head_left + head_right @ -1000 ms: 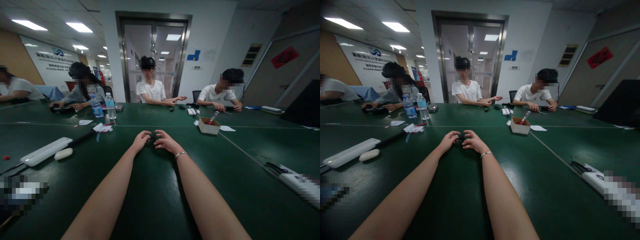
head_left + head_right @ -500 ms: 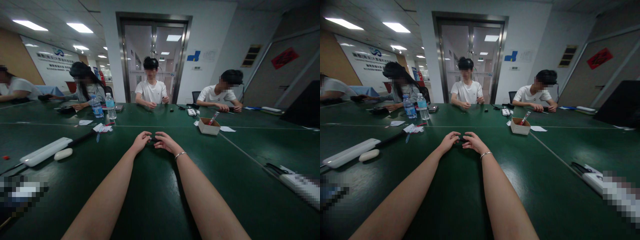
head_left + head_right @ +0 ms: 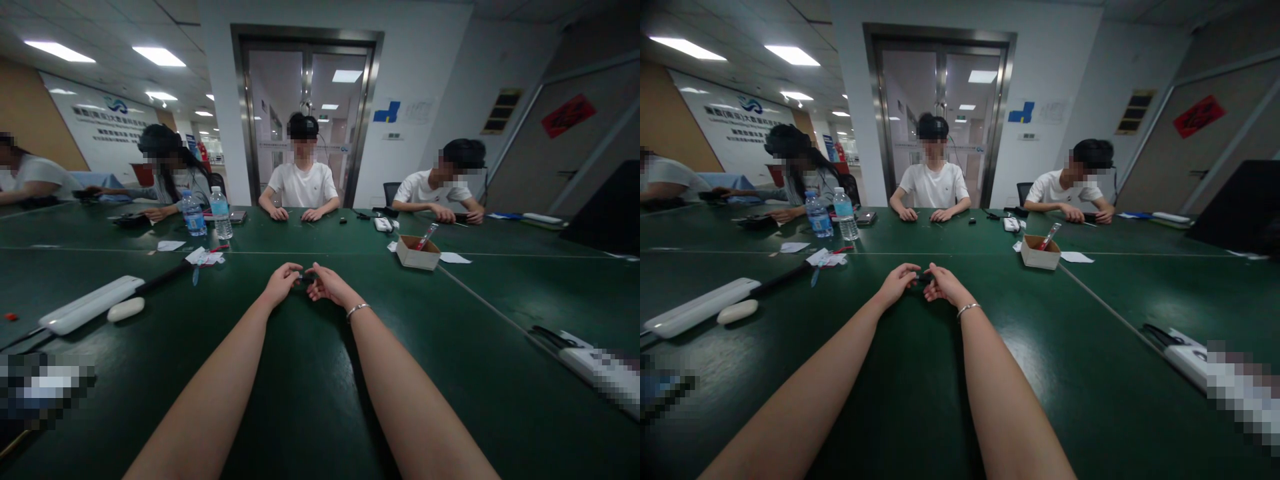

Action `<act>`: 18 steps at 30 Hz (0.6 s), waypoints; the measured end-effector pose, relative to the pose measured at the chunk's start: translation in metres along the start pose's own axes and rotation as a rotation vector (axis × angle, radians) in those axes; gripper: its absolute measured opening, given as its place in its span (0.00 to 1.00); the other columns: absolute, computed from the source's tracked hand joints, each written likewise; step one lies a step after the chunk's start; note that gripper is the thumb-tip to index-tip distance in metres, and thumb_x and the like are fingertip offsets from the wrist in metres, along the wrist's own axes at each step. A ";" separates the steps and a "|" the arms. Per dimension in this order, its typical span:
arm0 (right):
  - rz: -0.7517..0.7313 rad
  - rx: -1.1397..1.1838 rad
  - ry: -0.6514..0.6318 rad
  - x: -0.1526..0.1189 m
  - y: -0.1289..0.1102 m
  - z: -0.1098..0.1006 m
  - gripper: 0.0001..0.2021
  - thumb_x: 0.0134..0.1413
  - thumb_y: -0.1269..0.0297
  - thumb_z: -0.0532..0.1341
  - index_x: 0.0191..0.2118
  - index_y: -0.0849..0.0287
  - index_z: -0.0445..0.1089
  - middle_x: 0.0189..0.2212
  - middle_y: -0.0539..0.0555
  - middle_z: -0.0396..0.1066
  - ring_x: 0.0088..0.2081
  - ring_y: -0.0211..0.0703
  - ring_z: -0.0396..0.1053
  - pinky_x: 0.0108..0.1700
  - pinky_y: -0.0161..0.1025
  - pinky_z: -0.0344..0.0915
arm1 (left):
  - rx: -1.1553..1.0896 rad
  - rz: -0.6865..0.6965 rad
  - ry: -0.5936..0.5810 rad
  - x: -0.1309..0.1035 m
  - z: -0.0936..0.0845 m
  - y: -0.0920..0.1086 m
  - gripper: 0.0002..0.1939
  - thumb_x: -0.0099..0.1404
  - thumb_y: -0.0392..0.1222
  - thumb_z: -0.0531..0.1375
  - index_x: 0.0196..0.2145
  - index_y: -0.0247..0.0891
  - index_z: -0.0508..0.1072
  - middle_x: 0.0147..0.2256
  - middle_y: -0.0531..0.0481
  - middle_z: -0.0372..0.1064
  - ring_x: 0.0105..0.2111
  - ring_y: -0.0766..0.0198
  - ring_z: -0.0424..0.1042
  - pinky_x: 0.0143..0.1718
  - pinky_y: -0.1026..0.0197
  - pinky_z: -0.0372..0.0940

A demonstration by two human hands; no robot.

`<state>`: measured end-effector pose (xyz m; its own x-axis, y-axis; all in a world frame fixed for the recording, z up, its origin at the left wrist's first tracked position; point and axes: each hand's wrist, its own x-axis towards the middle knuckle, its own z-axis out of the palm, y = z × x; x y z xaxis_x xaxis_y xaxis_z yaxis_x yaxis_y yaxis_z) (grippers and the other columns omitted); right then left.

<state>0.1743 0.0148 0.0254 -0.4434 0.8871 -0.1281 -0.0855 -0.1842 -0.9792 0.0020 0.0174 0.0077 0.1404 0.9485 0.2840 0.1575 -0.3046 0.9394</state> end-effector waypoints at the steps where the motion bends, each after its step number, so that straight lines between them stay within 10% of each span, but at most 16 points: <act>1: -0.013 0.002 -0.004 -0.001 0.000 0.000 0.11 0.63 0.59 0.51 0.44 0.62 0.60 0.21 0.52 0.67 0.19 0.39 0.69 0.20 0.33 0.68 | -0.002 -0.003 0.006 0.000 0.000 0.000 0.12 0.57 0.40 0.55 0.39 0.35 0.69 0.26 0.52 0.65 0.26 0.66 0.66 0.27 0.65 0.59; 18: -0.029 0.025 0.008 -0.004 -0.003 0.001 0.07 0.58 0.69 0.55 0.43 0.59 0.60 0.24 0.49 0.67 0.19 0.35 0.67 0.22 0.32 0.69 | -0.002 -0.012 0.009 -0.001 0.001 0.002 0.11 0.57 0.40 0.55 0.38 0.34 0.70 0.27 0.51 0.67 0.27 0.67 0.66 0.27 0.65 0.59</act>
<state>0.1750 0.0111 0.0286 -0.4335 0.8955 -0.1006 -0.1212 -0.1686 -0.9782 0.0034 0.0162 0.0091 0.1301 0.9527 0.2748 0.1567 -0.2934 0.9431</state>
